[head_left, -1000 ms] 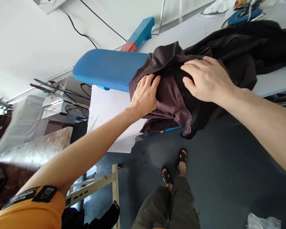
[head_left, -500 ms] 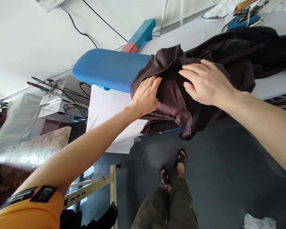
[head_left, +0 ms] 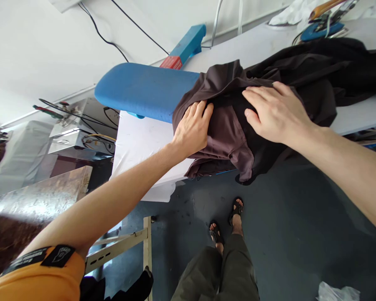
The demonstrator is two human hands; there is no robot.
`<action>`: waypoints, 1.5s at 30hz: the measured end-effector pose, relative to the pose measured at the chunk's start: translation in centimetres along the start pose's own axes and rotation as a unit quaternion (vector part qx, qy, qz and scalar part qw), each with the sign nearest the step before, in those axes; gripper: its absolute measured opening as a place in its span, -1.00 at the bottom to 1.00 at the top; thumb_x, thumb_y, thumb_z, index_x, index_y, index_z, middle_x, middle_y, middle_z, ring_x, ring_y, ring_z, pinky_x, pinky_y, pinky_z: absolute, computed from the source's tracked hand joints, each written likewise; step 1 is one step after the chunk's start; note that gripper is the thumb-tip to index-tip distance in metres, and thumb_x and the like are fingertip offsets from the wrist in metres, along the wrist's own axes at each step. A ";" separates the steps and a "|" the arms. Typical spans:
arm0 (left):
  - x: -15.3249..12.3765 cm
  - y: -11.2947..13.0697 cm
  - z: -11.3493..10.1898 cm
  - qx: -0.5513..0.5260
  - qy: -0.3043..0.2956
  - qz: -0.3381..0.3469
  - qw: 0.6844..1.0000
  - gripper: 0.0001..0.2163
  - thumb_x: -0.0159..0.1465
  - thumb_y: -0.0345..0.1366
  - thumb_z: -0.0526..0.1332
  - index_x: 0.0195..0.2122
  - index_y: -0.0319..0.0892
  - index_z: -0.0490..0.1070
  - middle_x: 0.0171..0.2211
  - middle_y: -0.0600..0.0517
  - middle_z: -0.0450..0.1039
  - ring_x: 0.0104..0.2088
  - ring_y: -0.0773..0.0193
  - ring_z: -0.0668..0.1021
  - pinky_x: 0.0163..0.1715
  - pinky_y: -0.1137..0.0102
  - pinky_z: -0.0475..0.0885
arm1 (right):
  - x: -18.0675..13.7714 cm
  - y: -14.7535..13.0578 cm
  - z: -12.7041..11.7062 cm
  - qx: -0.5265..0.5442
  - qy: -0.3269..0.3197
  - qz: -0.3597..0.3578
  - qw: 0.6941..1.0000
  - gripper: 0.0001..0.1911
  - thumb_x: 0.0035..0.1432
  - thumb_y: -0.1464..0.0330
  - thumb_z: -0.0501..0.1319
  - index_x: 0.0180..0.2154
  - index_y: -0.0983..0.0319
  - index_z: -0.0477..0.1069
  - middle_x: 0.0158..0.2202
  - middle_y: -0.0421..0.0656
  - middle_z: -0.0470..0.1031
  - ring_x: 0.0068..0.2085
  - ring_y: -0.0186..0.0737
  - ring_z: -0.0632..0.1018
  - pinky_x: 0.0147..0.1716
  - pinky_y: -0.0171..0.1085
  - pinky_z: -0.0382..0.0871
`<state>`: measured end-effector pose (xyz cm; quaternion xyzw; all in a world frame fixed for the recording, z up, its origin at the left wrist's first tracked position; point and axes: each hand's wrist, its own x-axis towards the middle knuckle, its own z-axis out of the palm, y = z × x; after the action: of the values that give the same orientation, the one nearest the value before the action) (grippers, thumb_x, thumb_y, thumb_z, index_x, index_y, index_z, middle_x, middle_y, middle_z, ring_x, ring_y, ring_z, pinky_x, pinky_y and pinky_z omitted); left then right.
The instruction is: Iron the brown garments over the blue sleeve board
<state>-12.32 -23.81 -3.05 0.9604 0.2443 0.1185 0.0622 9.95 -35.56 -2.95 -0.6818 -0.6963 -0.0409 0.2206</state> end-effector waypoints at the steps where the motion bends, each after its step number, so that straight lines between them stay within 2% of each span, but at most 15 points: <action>1: 0.0 0.0 0.0 0.003 -0.001 0.001 1.000 -0.41 0.34 -0.31 0.12 0.40 -0.10 0.04 0.39 -0.12 0.15 0.40 -0.19 0.14 0.42 -0.19 0.05 | 0.0 0.1 0.1 0.000 0.003 -0.003 1.000 -0.37 0.38 0.18 -0.13 0.42 -0.02 0.15 0.34 -0.28 0.36 0.35 0.20 0.33 0.36 0.31 -0.02; 3: 0.1 -0.1 0.0 0.012 -0.004 0.003 1.000 -0.41 0.34 -0.33 0.11 0.40 -0.15 0.05 0.39 -0.15 0.14 0.40 -0.17 0.17 0.42 -0.16 0.08 | 0.0 0.3 0.4 -0.005 0.010 -0.010 1.000 -0.39 0.39 0.19 -0.15 0.39 0.01 0.23 0.34 -0.25 0.36 0.34 0.18 0.36 0.36 0.29 0.01; 7: 0.0 -0.4 0.0 0.036 0.002 0.018 0.999 -0.38 0.32 -0.35 0.12 0.41 -0.23 0.05 0.39 -0.22 0.14 0.40 -0.16 0.19 0.41 -0.11 0.12 | 0.0 0.5 0.8 -0.028 0.035 -0.021 0.999 -0.41 0.41 0.22 -0.14 0.32 0.20 0.34 0.32 -0.08 0.39 0.31 0.18 0.40 0.34 0.28 0.07; 13: 0.2 -0.6 0.1 0.047 0.000 0.023 0.999 -0.34 0.28 -0.40 0.14 0.42 -0.22 0.05 0.38 -0.23 0.16 0.40 -0.14 0.23 0.41 -0.06 0.15 | -0.1 -0.3 -0.1 -0.086 0.037 -0.023 0.995 -0.42 0.46 0.21 -0.16 0.24 0.31 0.42 0.25 0.08 0.45 0.31 0.25 0.38 0.26 0.29 0.15; 17: 0.2 -0.6 -0.1 0.040 -0.010 0.006 0.999 -0.35 0.28 -0.41 0.14 0.41 -0.26 0.07 0.38 -0.26 0.15 0.39 -0.18 0.23 0.39 -0.07 0.17 | -0.2 -0.4 -0.4 -0.060 0.036 -0.010 0.998 -0.43 0.43 0.16 -0.09 0.27 0.24 0.41 0.24 0.09 0.45 0.31 0.43 0.32 0.23 0.42 0.08; 19: 0.1 -0.6 -0.1 0.034 -0.008 0.004 0.999 -0.37 0.30 -0.39 0.13 0.41 -0.25 0.06 0.39 -0.25 0.13 0.39 -0.18 0.21 0.40 -0.08 0.16 | -0.3 -0.4 -0.5 -0.046 0.042 -0.009 0.998 -0.43 0.42 0.16 -0.09 0.28 0.21 0.39 0.24 0.07 0.45 0.32 0.45 0.30 0.24 0.45 0.05; 22: 0.0 -0.6 -0.1 0.030 0.005 0.009 0.999 -0.38 0.32 -0.38 0.11 0.41 -0.23 0.04 0.40 -0.23 0.12 0.40 -0.16 0.19 0.41 -0.08 0.14 | -0.3 -0.6 -0.9 -0.044 0.036 -0.018 0.998 -0.42 0.43 0.17 -0.13 0.30 0.16 0.37 0.28 0.00 0.42 0.32 0.36 0.32 0.30 0.41 0.00; 26: 0.1 -0.7 0.0 0.022 0.012 0.019 0.999 -0.40 0.34 -0.37 0.10 0.41 -0.23 0.03 0.39 -0.23 0.13 0.40 -0.16 0.19 0.41 -0.10 0.14 | 0.1 -1.1 -1.0 -0.029 0.019 -0.029 0.999 -0.44 0.43 0.21 -0.15 0.31 -0.01 0.35 0.27 -0.17 0.44 0.25 0.25 0.42 0.36 0.35 -0.03; 28: 0.2 -0.6 -0.1 0.021 0.008 0.012 1.000 -0.42 0.35 -0.36 0.10 0.40 -0.23 0.05 0.37 -0.23 0.14 0.38 -0.16 0.21 0.40 -0.10 0.15 | 0.5 -1.1 -0.7 -0.031 0.021 -0.038 0.999 -0.44 0.43 0.23 -0.15 0.28 0.08 0.40 0.24 -0.12 0.47 0.20 0.21 0.48 0.38 0.30 -0.01; 31: 0.2 -0.2 -0.4 0.029 0.004 -0.003 1.000 -0.44 0.36 -0.35 0.13 0.38 -0.24 0.08 0.34 -0.26 0.18 0.36 -0.18 0.23 0.38 -0.11 0.19 | 0.9 -0.6 -0.1 -0.063 0.036 -0.053 0.996 -0.42 0.46 0.25 -0.15 0.18 0.38 0.48 0.16 0.05 0.53 0.13 0.16 0.56 0.39 0.21 0.03; 33: 0.2 0.1 -0.6 0.037 -0.001 -0.008 0.999 -0.44 0.36 -0.36 0.15 0.37 -0.29 0.09 0.32 -0.30 0.19 0.34 -0.21 0.25 0.35 -0.11 0.21 | 0.9 -0.4 0.2 -0.079 0.036 -0.056 0.995 -0.43 0.47 0.26 -0.13 0.13 0.45 0.49 0.14 0.10 0.54 0.13 0.12 0.56 0.38 0.18 0.05; 39: 0.2 0.3 -0.7 0.058 -0.020 -0.023 0.998 -0.44 0.36 -0.43 0.13 0.37 -0.36 0.07 0.27 -0.33 0.22 0.27 -0.17 0.32 0.29 -0.04 0.26 | 0.7 -0.2 0.2 -0.070 0.014 -0.027 0.997 -0.45 0.47 0.25 -0.09 0.25 0.44 0.37 0.28 0.13 0.41 0.27 0.11 0.45 0.36 0.16 0.06; 45: 0.5 -0.1 -0.4 0.058 -0.014 -0.027 0.998 -0.42 0.36 -0.42 0.16 0.38 -0.29 0.04 0.24 -0.29 0.26 0.24 -0.14 0.35 0.23 -0.03 0.29 | 0.6 0.3 0.4 -0.044 0.004 -0.032 0.999 -0.46 0.46 0.23 -0.09 0.34 0.26 0.26 0.32 -0.01 0.38 0.32 0.03 0.36 0.36 0.13 0.05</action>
<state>-12.02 -23.40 -2.62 0.9570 0.2757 0.0888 0.0129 10.19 -34.89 -3.16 -0.6684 -0.7140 -0.0818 0.1919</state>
